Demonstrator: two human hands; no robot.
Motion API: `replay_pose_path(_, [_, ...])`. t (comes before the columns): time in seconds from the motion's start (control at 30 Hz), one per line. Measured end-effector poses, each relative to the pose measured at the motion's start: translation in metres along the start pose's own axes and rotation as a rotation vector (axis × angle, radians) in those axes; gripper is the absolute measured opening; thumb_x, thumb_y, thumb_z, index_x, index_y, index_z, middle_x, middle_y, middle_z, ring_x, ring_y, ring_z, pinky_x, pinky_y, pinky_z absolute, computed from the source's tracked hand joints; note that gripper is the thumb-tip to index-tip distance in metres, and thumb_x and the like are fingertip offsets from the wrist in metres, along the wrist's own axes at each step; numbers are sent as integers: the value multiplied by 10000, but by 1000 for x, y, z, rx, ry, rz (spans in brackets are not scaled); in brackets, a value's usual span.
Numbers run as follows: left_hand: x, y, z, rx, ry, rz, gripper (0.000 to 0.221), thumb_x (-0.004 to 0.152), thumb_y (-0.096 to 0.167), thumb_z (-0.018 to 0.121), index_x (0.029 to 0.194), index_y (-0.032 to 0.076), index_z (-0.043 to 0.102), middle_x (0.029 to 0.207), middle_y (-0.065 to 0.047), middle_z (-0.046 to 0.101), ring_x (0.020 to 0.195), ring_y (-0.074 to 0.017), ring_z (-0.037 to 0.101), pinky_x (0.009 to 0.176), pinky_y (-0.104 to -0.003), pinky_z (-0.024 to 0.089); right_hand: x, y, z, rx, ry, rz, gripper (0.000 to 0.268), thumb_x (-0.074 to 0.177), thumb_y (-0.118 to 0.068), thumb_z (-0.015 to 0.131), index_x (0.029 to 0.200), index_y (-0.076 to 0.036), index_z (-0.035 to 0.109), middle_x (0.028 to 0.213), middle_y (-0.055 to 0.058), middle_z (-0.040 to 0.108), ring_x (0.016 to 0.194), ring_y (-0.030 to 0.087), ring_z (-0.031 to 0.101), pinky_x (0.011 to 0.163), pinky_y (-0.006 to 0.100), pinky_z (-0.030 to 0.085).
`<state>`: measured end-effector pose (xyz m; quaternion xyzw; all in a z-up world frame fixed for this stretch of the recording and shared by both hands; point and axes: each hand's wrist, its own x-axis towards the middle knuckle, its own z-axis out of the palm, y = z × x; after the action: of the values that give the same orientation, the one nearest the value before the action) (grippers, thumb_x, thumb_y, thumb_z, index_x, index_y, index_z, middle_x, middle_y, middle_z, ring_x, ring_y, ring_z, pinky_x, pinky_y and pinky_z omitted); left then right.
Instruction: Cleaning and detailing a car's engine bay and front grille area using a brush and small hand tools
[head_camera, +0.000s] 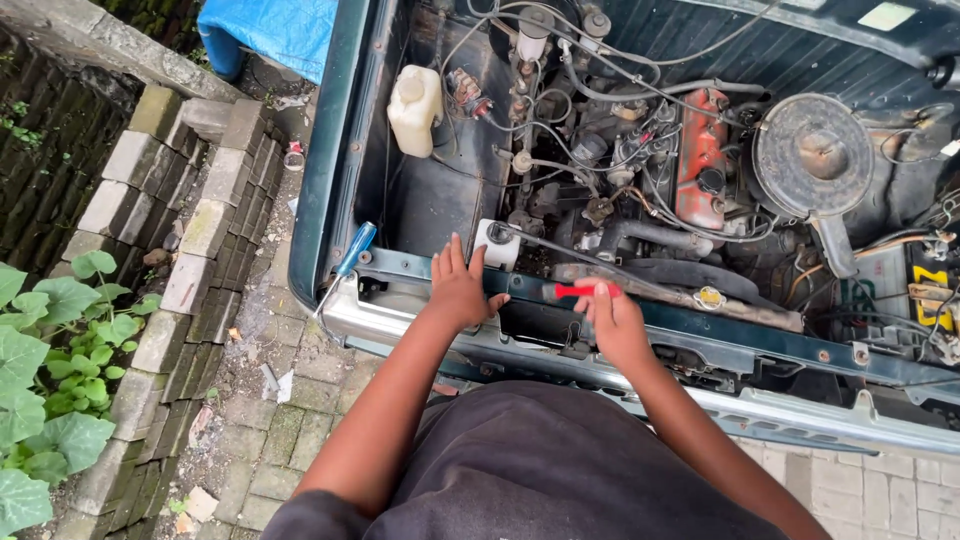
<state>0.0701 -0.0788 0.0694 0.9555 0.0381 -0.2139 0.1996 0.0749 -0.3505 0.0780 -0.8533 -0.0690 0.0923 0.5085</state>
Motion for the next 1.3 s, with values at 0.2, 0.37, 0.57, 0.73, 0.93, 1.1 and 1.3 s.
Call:
replay_pose_path(0.2, [48, -10, 32, -54, -62, -47, 1111, 892, 740, 584, 1665, 157, 38, 1708, -237, -36, 1577, -410, 50, 1267, -561, -50, 77, -37, 4, -156, 12, -108, 355, 1133, -223, 378, 1299, -103, 669, 925, 105, 765, 782, 267, 650, 794, 440, 537])
replay_pose_path(0.37, [47, 0, 26, 16, -144, -91, 1060, 923, 790, 440, 1674, 228, -53, 1724, -183, -40, 1557, -420, 90, 1253, -571, -68, 138, -30, 33, -258, -56, -110, 289, 1113, -273, 457, 1255, -210, 701, 930, 3, 777, 806, 219, 699, 813, 393, 572])
replay_pose_path(0.57, [52, -4, 24, 27, -188, -88, 1026, 903, 802, 434, 1671, 280, -3, 1731, -148, -57, 1563, -417, 76, 1255, -581, -79, 156, -45, 37, -298, -315, -193, 307, 1078, -178, 464, 1283, -79, 670, 1007, 128, 784, 885, 327, 715, 849, 479, 561])
replay_pose_path(0.73, [55, -4, 28, 20, -205, -85, 1015, 909, 792, 435, 1675, 278, 11, 1731, -151, -88, 1559, -423, 63, 1234, -596, -99, 156, -57, 22, -403, -268, -212, 330, 1128, -242, 434, 1283, -89, 683, 1054, 112, 774, 1005, 341, 701, 917, 478, 546])
replay_pose_path(0.93, [57, -2, 26, 16, -215, -90, 1018, 908, 798, 439, 1673, 285, 5, 1728, -152, -106, 1559, -415, 50, 1234, -598, -106, 160, -38, 16, -570, -265, -253, 342, 1112, -268, 423, 1230, -100, 697, 965, 89, 775, 999, 358, 695, 929, 495, 543])
replay_pose_path(1.1, [55, -2, 24, -10, -220, -98, 1058, 914, 778, 461, 1674, 207, -2, 1725, -163, -110, 1561, -403, 53, 1239, -590, -109, 149, -35, 26, -384, -235, -311, 297, 1100, -223, 462, 1288, -223, 691, 1046, 38, 769, 1060, 320, 681, 950, 462, 534])
replay_pose_path(1.3, [50, 0, 21, -44, -207, -112, 1248, 814, 831, 564, 1659, 103, 4, 1722, -174, -106, 1565, -387, 42, 1255, -577, -118, 114, -30, 39, -331, -187, -419, 266, 1043, -170, 531, 1221, -224, 720, 930, 26, 777, 925, 313, 701, 817, 433, 565])
